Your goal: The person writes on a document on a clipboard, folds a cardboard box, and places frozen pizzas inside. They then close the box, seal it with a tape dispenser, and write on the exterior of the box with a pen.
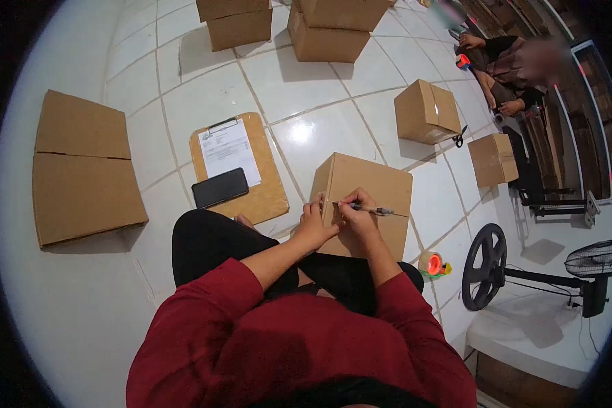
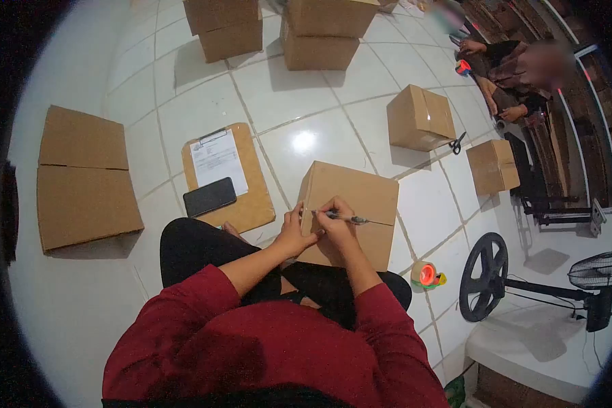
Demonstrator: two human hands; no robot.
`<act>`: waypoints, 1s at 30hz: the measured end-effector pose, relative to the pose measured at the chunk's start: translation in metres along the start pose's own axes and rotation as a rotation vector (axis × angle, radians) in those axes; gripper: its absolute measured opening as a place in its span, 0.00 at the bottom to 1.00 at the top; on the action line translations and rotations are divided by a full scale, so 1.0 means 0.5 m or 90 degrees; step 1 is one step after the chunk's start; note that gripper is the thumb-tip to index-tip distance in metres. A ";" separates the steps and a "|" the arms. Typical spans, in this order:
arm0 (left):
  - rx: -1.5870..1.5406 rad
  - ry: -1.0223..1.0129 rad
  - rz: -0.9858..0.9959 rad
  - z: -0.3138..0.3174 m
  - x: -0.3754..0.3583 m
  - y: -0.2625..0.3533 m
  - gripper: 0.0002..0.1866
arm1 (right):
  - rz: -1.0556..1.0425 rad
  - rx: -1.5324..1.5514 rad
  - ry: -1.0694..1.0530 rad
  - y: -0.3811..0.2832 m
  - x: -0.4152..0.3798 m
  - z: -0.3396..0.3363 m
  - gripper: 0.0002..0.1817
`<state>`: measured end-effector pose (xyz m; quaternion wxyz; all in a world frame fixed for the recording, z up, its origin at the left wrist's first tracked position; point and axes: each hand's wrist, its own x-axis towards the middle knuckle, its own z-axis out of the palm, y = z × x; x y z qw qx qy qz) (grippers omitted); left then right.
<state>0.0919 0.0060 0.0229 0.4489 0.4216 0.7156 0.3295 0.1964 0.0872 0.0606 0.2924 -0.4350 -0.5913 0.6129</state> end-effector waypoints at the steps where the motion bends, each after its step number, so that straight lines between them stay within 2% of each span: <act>1: 0.008 -0.006 -0.008 0.001 0.001 0.000 0.51 | -0.072 -0.123 0.004 -0.006 0.004 0.003 0.06; 2: 0.008 -0.005 -0.006 0.002 0.003 -0.001 0.51 | -0.074 -0.123 0.005 -0.012 0.004 0.002 0.06; 4: 0.013 -0.005 0.014 0.006 0.006 -0.014 0.51 | -0.307 -0.372 -0.061 -0.036 0.001 0.003 0.06; 7: 0.015 -0.015 0.043 0.003 0.011 -0.025 0.51 | -0.261 -0.320 -0.098 -0.055 0.007 -0.009 0.08; 11: -0.038 -0.010 0.071 -0.004 0.002 -0.012 0.49 | -0.254 -0.320 -0.056 -0.029 0.002 -0.081 0.09; 13: -0.029 -0.020 0.079 -0.007 -0.004 -0.003 0.48 | -0.137 -0.386 0.071 0.035 -0.008 -0.189 0.08; 15: 0.073 0.083 0.184 -0.012 -0.010 0.008 0.49 | -0.075 -0.278 0.198 0.077 -0.039 -0.321 0.06; 17: 0.161 0.100 0.258 -0.014 -0.011 0.031 0.46 | -0.075 -0.518 0.296 0.067 -0.094 -0.424 0.04; 19: 0.543 0.065 0.229 -0.041 -0.029 0.127 0.41 | -0.068 -0.602 0.379 0.114 -0.141 -0.488 0.02; 20: 0.555 0.077 0.350 -0.038 -0.003 0.132 0.40 | -0.161 -0.446 0.357 0.085 -0.150 -0.468 0.03; 21: 0.559 0.077 0.363 -0.035 0.023 0.137 0.40 | -0.117 -0.244 0.340 0.071 -0.159 -0.429 0.08; 22: 0.588 0.022 0.434 -0.033 0.057 0.159 0.40 | 0.025 -0.086 0.292 0.065 -0.149 -0.401 0.13; 23: 0.616 -0.032 0.506 -0.030 0.088 0.177 0.39 | -0.125 -0.185 0.277 0.036 -0.146 -0.332 0.16; 24: 0.596 -0.089 0.505 -0.025 0.117 0.183 0.39 | 0.007 -0.161 0.289 0.075 -0.132 -0.286 0.14; 25: 0.602 -0.086 0.525 -0.021 0.122 0.206 0.39 | -0.027 -0.325 0.102 0.062 -0.140 -0.253 0.15; 26: 0.659 -0.144 0.506 -0.017 0.119 0.226 0.39 | -0.104 -0.458 -0.076 0.048 -0.147 -0.220 0.17; 27: 0.717 -0.199 0.482 -0.014 0.116 0.238 0.38 | -0.228 -0.697 -0.043 0.046 -0.159 -0.180 0.20; 28: 0.732 -0.163 0.571 -0.001 0.132 0.203 0.37 | -0.252 -0.678 -0.003 0.053 -0.172 -0.166 0.23; 29: 0.741 -0.162 0.580 0.010 0.118 0.190 0.37 | -0.256 -0.675 0.009 0.059 -0.177 -0.164 0.23; 30: 0.785 -0.091 0.622 0.021 0.107 0.182 0.34 | -0.264 -0.682 0.018 0.064 -0.176 -0.167 0.24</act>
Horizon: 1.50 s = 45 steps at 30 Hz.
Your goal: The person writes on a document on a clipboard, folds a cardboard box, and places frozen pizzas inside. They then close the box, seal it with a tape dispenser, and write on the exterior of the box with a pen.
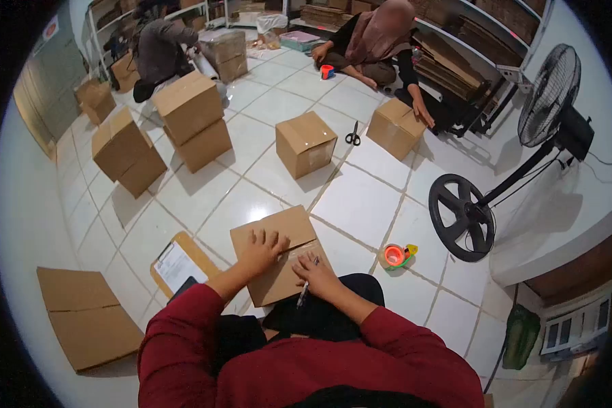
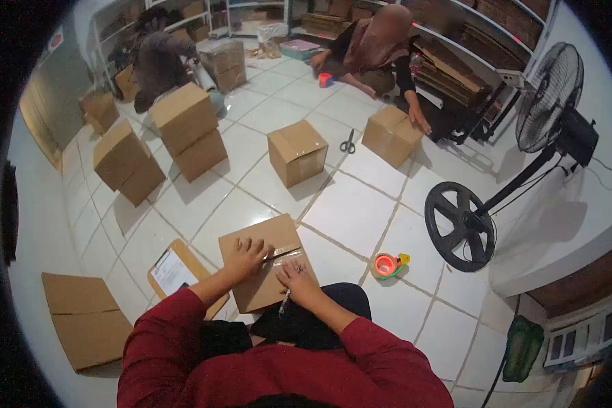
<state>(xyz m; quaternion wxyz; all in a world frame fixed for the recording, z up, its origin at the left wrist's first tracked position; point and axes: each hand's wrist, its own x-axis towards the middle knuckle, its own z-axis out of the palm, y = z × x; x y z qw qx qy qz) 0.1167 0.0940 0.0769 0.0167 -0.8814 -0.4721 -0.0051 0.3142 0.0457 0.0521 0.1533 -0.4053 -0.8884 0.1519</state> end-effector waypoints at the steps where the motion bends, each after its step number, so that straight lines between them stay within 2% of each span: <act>1: 0.069 0.042 0.001 -0.007 0.001 0.016 0.31 | 0.000 -0.004 0.005 0.001 -0.003 0.004 0.24; 2: 0.037 0.058 -0.047 -0.024 0.007 0.032 0.30 | 0.011 -0.002 0.000 0.001 -0.004 0.010 0.24; 3: 0.040 0.055 -0.037 -0.022 0.014 0.035 0.30 | 0.019 0.002 0.006 0.002 -0.005 0.014 0.24; 5: 0.005 0.044 -0.178 -0.005 0.030 0.047 0.30 | 0.012 0.006 0.000 0.000 -0.008 0.008 0.24; 8: 0.048 0.059 -0.155 -0.017 0.041 0.031 0.27 | 0.008 0.029 0.009 0.001 -0.010 0.005 0.24; 10: -0.204 -0.045 -0.220 -0.113 0.059 0.010 0.21 | 0.008 0.053 0.002 -0.002 -0.016 0.011 0.24; 11: -0.261 -0.030 -0.260 -0.105 0.087 -0.058 0.15 | 0.008 0.059 0.007 0.002 -0.013 0.011 0.25; 12: -0.346 -0.050 -0.256 -0.133 0.110 -0.126 0.12 | 0.013 0.020 0.003 0.000 -0.013 0.016 0.25; 13: -0.206 -0.047 -0.194 -0.183 0.116 -0.151 0.15 | 0.006 0.046 0.034 0.000 -0.013 0.022 0.25; 14: -0.128 -0.007 -0.241 -0.181 0.124 -0.161 0.20 | 0.009 0.023 0.029 -0.006 -0.011 0.013 0.24; 15: -0.125 -0.012 -0.255 -0.164 0.117 -0.163 0.20 | 0.012 -0.003 0.026 -0.010 -0.008 0.000 0.23; 16: 0.063 0.140 -0.156 -0.132 0.113 -0.168 0.21 | 0.003 0.004 0.022 -0.012 -0.003 -0.021 0.23; 17: 0.251 0.291 -0.048 -0.089 0.112 -0.181 0.22 | 0.047 0.111 -0.028 -0.008 0.003 -0.047 0.20; 18: 0.069 0.146 -0.142 0.005 0.109 -0.193 0.22 | 0.095 0.215 -0.078 0.008 -0.001 -0.063 0.18; 19: -0.117 -0.003 -0.230 0.078 0.102 -0.199 0.23 | 0.236 0.310 0.026 0.048 -0.023 -0.048 0.15; 20: -0.388 -0.342 -0.455 0.044 0.122 -0.190 0.24 | 0.352 0.404 0.222 0.086 -0.040 -0.069 0.11; 21: -0.387 -0.344 -0.456 0.022 0.128 -0.184 0.24 | 0.501 0.392 0.294 0.134 -0.070 -0.090 0.12; 22: -0.311 -0.295 -0.425 0.006 0.129 -0.179 0.23 | 0.563 0.222 0.274 0.195 -0.109 -0.105 0.12; 23: -0.242 -0.251 -0.397 0.003 0.121 -0.162 0.22 | 0.610 0.166 0.124 0.253 -0.166 -0.107 0.13; 24: -0.136 0.186 -0.289 0.010 0.101 -0.124 0.19 | 0.632 0.166 0.018 0.312 -0.246 -0.065 0.16; 25: -0.110 0.250 -0.240 -0.042 0.094 -0.081 0.16 | 0.643 0.162 -0.073 0.355 -0.304 -0.020 0.18; 26: -0.171 0.128 -0.248 -0.058 0.087 -0.046 0.17 | 0.637 0.166 -0.251 0.362 -0.333 -0.003 0.19; 27: -0.233 0.002 -0.254 -0.059 0.073 -0.009 0.18 | 0.695 0.194 -0.297 0.386 -0.377 0.053 0.20; 28: -0.255 0.000 -0.259 -0.038 0.051 0.030 0.19 | 0.753 0.216 -0.344 0.408 -0.420 0.108 0.21; 29: -0.275 -0.002 -0.263 -0.019 0.034 0.059 0.20 | 0.877 0.266 -0.249 0.450 -0.450 0.181 0.21; 31: -0.282 -0.005 -0.275 -0.016 0.027 0.082 0.21 | 0.641 -0.099 0.069 0.341 -0.320 0.064 0.26; 32: -0.291 -0.017 -0.280 -0.017 0.019 0.092 0.21 | 0.748 0.006 -0.071 0.232 -0.171 -0.082 0.27; 33: -0.286 -0.016 -0.283 -0.020 0.016 0.101 0.21 | 0.524 -0.098 0.025 0.199 -0.108 -0.100 0.25; 34: -0.312 -0.042 -0.284 -0.027 0.019 0.106 0.21 | 0.384 0.003 0.033 0.198 -0.029 -0.096 0.26; 35: -0.338 -0.066 -0.285 -0.033 0.024 0.106 0.21 | 0.210 0.063 0.096 0.154 0.055 -0.115 0.25; 36: -0.334 -0.057 -0.287 -0.034 0.024 0.103 0.21 | 0.009 -0.023 0.035 0.133 0.133 -0.127 0.25; 37: -0.355 -0.068 -0.258 -0.030 0.023 0.098 0.20 | -0.003 -0.139 -0.103 0.079 0.187 -0.145 0.26; 38: -0.377 -0.080 -0.231 -0.034 0.021 0.094 0.19 | -0.081 -0.132 -0.137 0.086 0.223 -0.106 0.30; 39: -0.375 -0.073 -0.241 -0.036 0.017 0.093 0.19 | -0.093 -0.134 -0.137 0.107 0.233 -0.080 0.30; 41: -0.361 -0.074 -0.236 -0.052 -0.001 0.093 0.18 | -0.037 -0.161 -0.281 0.099 0.248 -0.071 0.32; 45: -0.387 0.028 -0.217 -0.041 -0.016 0.092 0.16 | -0.020 -0.160 -0.301 0.101 0.260 -0.056 0.34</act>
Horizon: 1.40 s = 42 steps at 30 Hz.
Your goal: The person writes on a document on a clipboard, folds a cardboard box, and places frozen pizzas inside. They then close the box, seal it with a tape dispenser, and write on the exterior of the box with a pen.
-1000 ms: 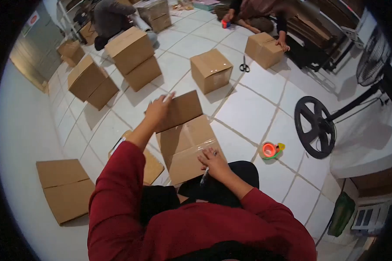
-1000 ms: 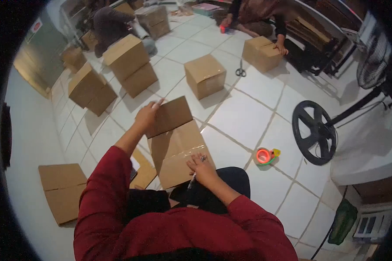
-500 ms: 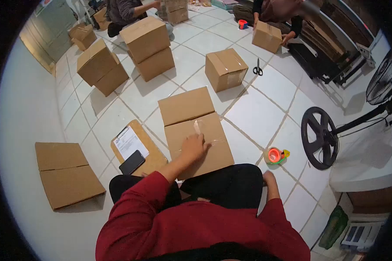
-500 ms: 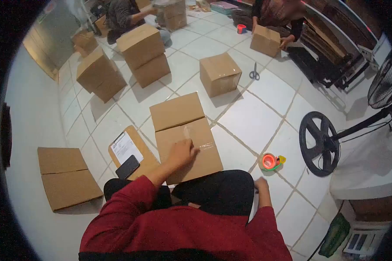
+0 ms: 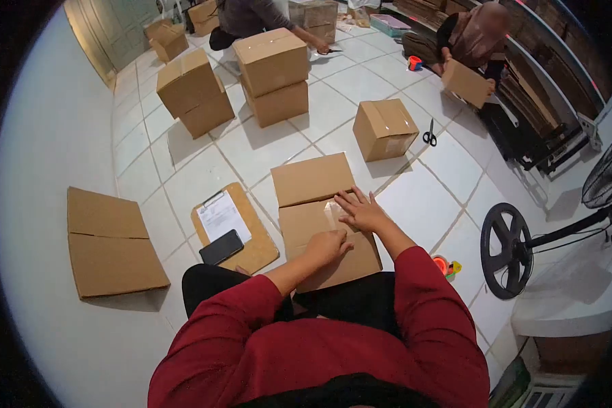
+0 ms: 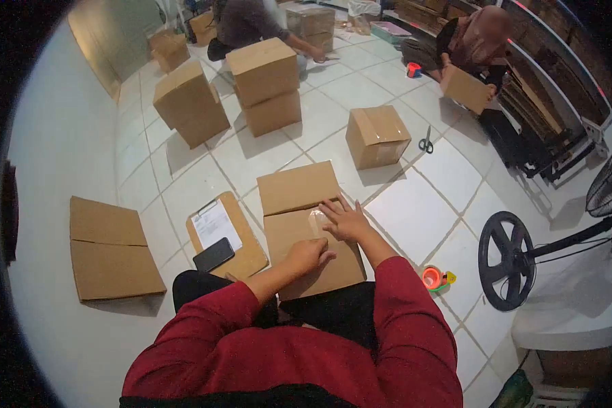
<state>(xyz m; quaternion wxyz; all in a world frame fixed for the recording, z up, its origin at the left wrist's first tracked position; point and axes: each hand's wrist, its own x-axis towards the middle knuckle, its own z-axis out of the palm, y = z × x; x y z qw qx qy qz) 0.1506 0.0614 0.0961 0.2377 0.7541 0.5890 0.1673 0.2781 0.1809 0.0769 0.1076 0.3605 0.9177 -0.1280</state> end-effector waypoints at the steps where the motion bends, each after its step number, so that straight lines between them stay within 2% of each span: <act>1: -0.008 -0.001 -0.004 0.008 -0.002 -0.003 0.16 | -0.001 -0.002 -0.009 0.000 0.000 0.004 0.34; 6: 0.006 0.080 0.038 0.023 0.003 0.008 0.12 | 0.044 0.015 -0.036 0.008 -0.009 -0.003 0.35; 8: 0.184 -0.011 0.200 -0.005 -0.040 0.074 0.08 | 0.066 0.013 -0.045 0.020 -0.001 -0.017 0.35; 9: -0.022 0.173 0.400 0.014 -0.077 0.119 0.06 | 0.085 0.018 -0.059 0.018 0.000 -0.011 0.35; 10: 0.162 0.009 0.276 0.019 -0.097 0.133 0.07 | 0.070 0.041 -0.054 0.031 0.005 -0.004 0.36; 12: 0.139 -0.126 0.097 -0.031 -0.103 0.124 0.13 | 0.063 -0.021 -0.057 0.005 -0.003 -0.026 0.36; 13: 0.141 -0.117 0.091 -0.026 -0.130 0.115 0.13 | 0.055 -0.027 -0.053 -0.001 0.002 -0.022 0.36; 15: 0.077 -0.134 0.197 0.017 -0.207 0.098 0.19 | 0.075 -0.057 0.043 -0.011 0.000 0.003 0.36; 16: 0.076 -0.132 0.195 0.037 -0.237 0.082 0.19 | 0.073 -0.059 0.042 -0.028 -0.011 0.009 0.36; 18: 0.044 -0.277 0.263 0.065 -0.279 0.057 0.23 | 0.078 0.051 0.142 -0.081 -0.040 0.005 0.29; 19: 0.090 -0.256 0.272 0.048 -0.272 0.052 0.23 | 0.148 0.169 0.128 -0.107 -0.052 -0.008 0.20; 20: 0.094 -0.255 0.275 0.043 -0.261 0.039 0.23 | 0.149 0.167 0.132 -0.122 -0.053 0.016 0.20; 22: -0.170 -0.328 0.224 0.030 -0.223 0.007 0.21 | 0.260 0.371 0.016 -0.135 -0.049 0.071 0.16; 23: -0.341 -0.376 0.072 -0.032 -0.203 0.010 0.23 | 0.258 0.367 0.024 -0.138 -0.056 0.066 0.16; 25: -0.223 -0.083 0.035 -0.126 -0.206 0.016 0.21 | 0.228 0.889 0.012 -0.145 -0.070 0.048 0.17; 26: -0.221 -0.079 0.042 -0.155 -0.201 0.013 0.21 | 0.226 0.885 0.019 -0.169 -0.083 0.019 0.17; 28: -0.040 0.146 0.226 -0.186 -0.203 0.007 0.20 | -0.091 1.153 0.027 -0.238 -0.105 -0.011 0.19; 29: -0.045 0.143 0.224 -0.174 -0.212 -0.006 0.20 | -0.075 0.915 -0.018 -0.253 -0.098 0.033 0.21; 30: 0.068 0.132 0.176 -0.154 -0.216 -0.026 0.20 | -0.062 0.676 -0.060 -0.261 -0.089 0.071 0.23; 31: 0.185 0.124 0.128 -0.160 -0.219 -0.029 0.20 | -0.087 0.316 -0.170 -0.285 -0.113 0.011 0.25; 32: 0.186 0.131 0.129 -0.168 -0.224 -0.032 0.20 | -0.088 0.310 -0.167 -0.279 -0.114 0.020 0.25; 34: 0.338 0.053 -0.021 -0.180 -0.244 -0.035 0.22 | -0.198 -0.132 0.139 -0.244 -0.134 0.062 0.29; 35: 0.343 0.006 -0.114 -0.179 -0.256 -0.064 0.22 | -0.127 -0.159 0.047 -0.232 -0.143 0.048 0.27; 36: 0.340 -0.043 -0.206 -0.174 -0.270 -0.102 0.23 | -0.127 -0.163 0.032 -0.212 -0.163 0.030 0.27; 37: 0.277 -0.140 -0.226 -0.175 -0.272 -0.121 0.29 | -0.072 -0.121 -0.021 -0.207 -0.189 -0.033 0.27; 38: 0.268 -0.139 -0.227 -0.135 -0.267 -0.154 0.29 | -0.017 -0.082 -0.075 -0.201 -0.203 -0.070 0.27; 39: 0.097 -0.176 -0.231 -0.076 -0.249 -0.202 0.34 | 0.055 -0.224 -0.095 -0.194 -0.198 -0.078 0.29; 40: -0.074 -0.216 -0.230 -0.043 -0.243 -0.228 0.40 | 0.120 -0.289 -0.080 -0.185 -0.205 -0.090 0.30; 42: -0.114 -0.226 -0.262 -0.037 -0.222 -0.194 0.44 | 0.248 -0.343 -0.026 -0.156 -0.237 -0.132 0.34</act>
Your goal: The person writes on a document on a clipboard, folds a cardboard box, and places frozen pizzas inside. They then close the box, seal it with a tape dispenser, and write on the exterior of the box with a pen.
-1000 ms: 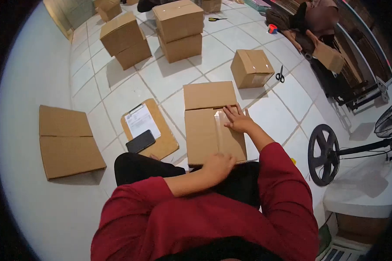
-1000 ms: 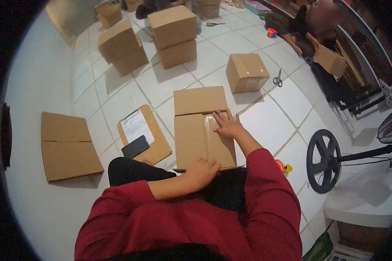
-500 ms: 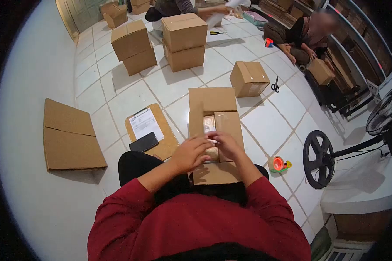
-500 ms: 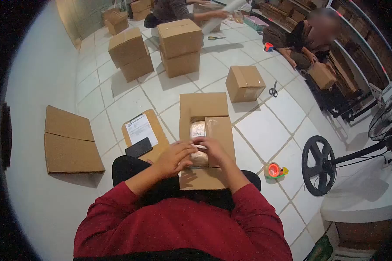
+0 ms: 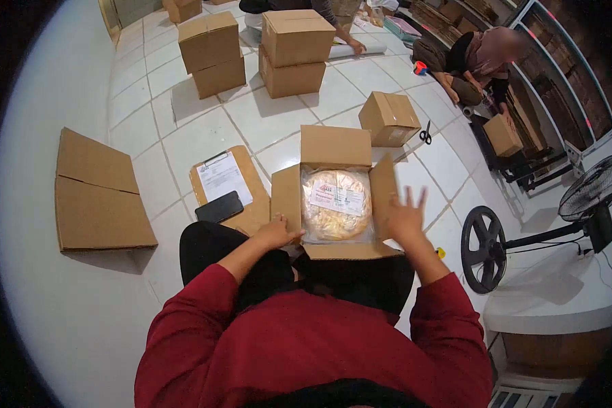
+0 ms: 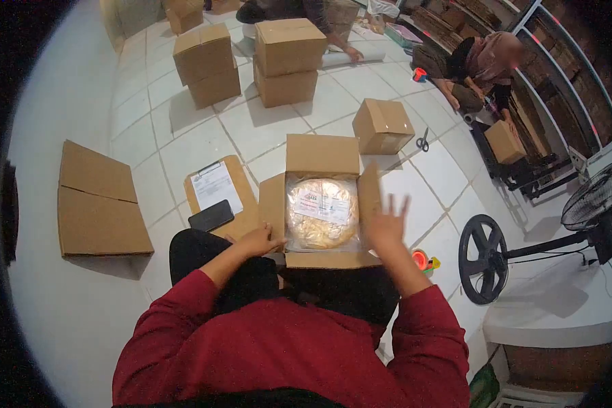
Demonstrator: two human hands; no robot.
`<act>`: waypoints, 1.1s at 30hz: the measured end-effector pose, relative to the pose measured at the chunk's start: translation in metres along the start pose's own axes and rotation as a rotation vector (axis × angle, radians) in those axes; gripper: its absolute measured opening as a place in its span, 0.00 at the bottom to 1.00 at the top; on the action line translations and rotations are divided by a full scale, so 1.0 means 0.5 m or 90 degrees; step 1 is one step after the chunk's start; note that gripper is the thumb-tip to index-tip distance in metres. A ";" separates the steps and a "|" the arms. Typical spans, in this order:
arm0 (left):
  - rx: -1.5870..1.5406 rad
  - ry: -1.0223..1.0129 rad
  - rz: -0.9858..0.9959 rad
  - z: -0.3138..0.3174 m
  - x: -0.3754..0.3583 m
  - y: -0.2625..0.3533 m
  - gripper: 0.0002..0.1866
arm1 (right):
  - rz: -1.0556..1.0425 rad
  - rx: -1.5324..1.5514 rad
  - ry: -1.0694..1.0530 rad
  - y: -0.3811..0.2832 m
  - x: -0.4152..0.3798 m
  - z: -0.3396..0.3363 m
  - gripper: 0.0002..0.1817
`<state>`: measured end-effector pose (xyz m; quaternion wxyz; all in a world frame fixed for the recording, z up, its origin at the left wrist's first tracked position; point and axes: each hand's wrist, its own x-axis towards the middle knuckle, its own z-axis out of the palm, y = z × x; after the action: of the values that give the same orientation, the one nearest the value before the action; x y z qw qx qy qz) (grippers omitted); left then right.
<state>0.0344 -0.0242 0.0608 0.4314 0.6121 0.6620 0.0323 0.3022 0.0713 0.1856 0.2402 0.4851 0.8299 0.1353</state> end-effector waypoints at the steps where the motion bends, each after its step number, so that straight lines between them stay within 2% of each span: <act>1: -0.040 -0.012 -0.024 0.003 0.005 0.018 0.48 | 0.029 0.062 -0.062 0.027 -0.008 -0.005 0.34; 2: -0.044 -0.015 -0.017 0.020 0.020 0.015 0.48 | 0.034 0.057 -0.065 0.043 0.003 0.036 0.34; 4: -0.012 -0.020 -0.046 0.066 0.061 0.004 0.55 | 0.052 0.294 -0.258 0.053 0.041 0.154 0.32; 5: -0.013 -0.013 -0.034 0.058 0.051 0.020 0.55 | 0.061 0.288 -0.250 0.055 0.060 0.148 0.32; 7: -0.064 -0.003 -0.098 0.049 0.013 0.052 0.60 | 0.027 0.107 -0.202 0.042 0.119 0.123 0.32; 8: -0.065 -0.008 -0.095 0.038 -0.016 0.075 0.60 | 0.018 0.224 -0.198 0.023 0.144 0.074 0.32; 10: 0.025 -0.069 -0.086 0.029 -0.069 0.111 0.64 | 0.010 0.334 -0.200 -0.019 0.161 0.057 0.33; 12: -0.018 -0.033 -0.067 0.081 -0.047 0.086 0.65 | 0.178 0.686 -0.363 -0.052 0.176 0.125 0.38; 13: -0.023 -0.007 -0.059 0.086 -0.047 0.085 0.65 | 0.177 0.685 -0.357 -0.069 0.166 0.141 0.38; 15: -0.032 0.026 -0.052 0.082 -0.044 0.084 0.65 | 0.389 0.816 -0.307 -0.100 0.143 0.163 0.41; 16: -0.052 0.026 -0.048 0.079 -0.043 0.081 0.65 | 0.384 0.816 -0.304 -0.100 0.151 0.158 0.41; 18: -0.069 0.011 -0.052 0.096 -0.051 0.069 0.65 | 0.389 0.873 -0.215 -0.107 0.133 0.168 0.43; 19: -0.084 0.034 -0.040 0.102 -0.041 0.065 0.65 | 0.439 1.008 -0.188 -0.113 0.113 0.138 0.42; 20: -0.096 0.058 -0.025 0.098 -0.038 0.065 0.65 | 0.437 1.015 -0.187 -0.111 0.103 0.122 0.42; 22: -0.101 0.049 -0.024 0.093 -0.043 0.064 0.66 | 0.296 1.261 -0.236 -0.092 0.088 0.108 0.37; 23: -0.114 0.041 -0.021 0.089 -0.043 0.065 0.66 | 0.322 1.394 -0.269 -0.080 0.104 0.112 0.30; 24: -0.110 0.043 -0.020 0.095 -0.035 0.059 0.66 | 0.320 1.397 -0.266 -0.071 0.119 0.117 0.30; 26: -0.079 0.130 0.004 0.116 -0.008 0.039 0.63 | 0.138 1.291 -0.124 -0.062 0.129 0.092 0.25; 27: -0.075 0.126 0.004 0.120 0.002 0.028 0.63 | 0.116 1.233 -0.050 -0.064 0.124 0.073 0.28; 28: -0.198 0.194 0.032 0.108 0.012 0.015 0.57 | 0.118 1.238 -0.048 -0.073 0.103 0.020 0.28; 30: -0.446 0.324 0.085 0.069 0.029 -0.022 0.46 | 0.076 0.995 0.176 -0.091 0.052 -0.086 0.33; 31: -0.571 0.388 0.109 0.052 0.032 -0.045 0.41 | 0.081 1.000 0.173 -0.088 0.029 -0.124 0.33; 32: -0.738 0.279 0.113 0.009 0.004 -0.076 0.41 | 0.037 1.162 0.157 -0.081 0.009 -0.160 0.34; 33: -0.810 0.270 0.108 -0.045 -0.093 -0.041 0.43 | -0.012 1.322 0.139 -0.078 -0.004 -0.187 0.36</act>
<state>-0.0012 -0.0573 0.0878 0.5642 0.2694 0.5339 0.5693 0.2244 0.0511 0.2475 -0.3703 0.4314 0.5593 -0.6033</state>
